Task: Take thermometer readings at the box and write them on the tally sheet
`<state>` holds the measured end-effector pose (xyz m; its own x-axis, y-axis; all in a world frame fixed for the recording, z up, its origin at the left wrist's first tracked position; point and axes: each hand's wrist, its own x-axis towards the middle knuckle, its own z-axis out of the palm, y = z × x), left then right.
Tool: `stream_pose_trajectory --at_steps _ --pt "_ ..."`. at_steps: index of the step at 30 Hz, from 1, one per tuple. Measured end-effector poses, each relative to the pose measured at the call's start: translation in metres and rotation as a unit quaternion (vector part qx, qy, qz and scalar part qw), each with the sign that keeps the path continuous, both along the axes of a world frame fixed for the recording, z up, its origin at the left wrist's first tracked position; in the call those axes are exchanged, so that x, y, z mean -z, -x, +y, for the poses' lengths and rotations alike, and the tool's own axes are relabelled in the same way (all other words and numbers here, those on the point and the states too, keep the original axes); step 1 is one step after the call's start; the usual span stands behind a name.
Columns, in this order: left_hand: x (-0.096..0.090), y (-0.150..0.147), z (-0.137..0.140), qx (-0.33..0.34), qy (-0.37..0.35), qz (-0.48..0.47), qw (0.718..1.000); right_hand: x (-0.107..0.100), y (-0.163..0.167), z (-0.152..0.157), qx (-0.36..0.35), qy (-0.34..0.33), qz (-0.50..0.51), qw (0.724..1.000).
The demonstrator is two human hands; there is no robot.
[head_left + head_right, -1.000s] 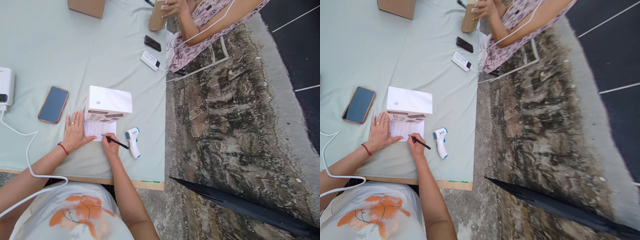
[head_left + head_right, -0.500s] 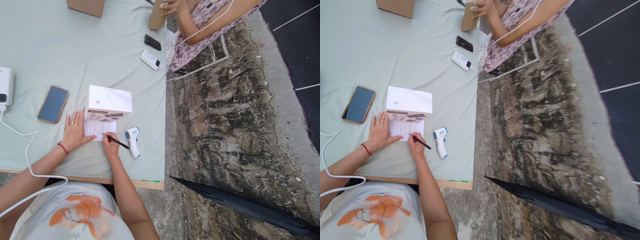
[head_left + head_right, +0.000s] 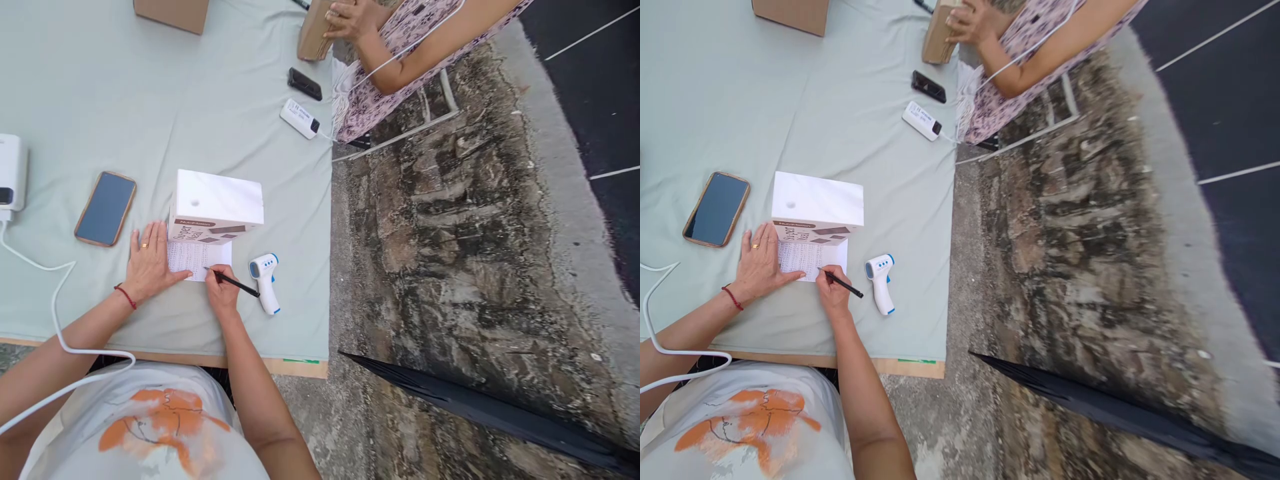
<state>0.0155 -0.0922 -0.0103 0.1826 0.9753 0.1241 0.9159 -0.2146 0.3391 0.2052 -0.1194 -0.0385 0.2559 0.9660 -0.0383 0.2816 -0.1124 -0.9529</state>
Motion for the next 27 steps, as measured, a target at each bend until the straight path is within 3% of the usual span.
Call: stream_pose_trajectory --at_steps 27 --pt "0.0001 0.0013 0.0003 0.004 -0.002 -0.009 1.000 0.0007 0.0005 -0.0009 0.034 0.002 0.012 0.999"
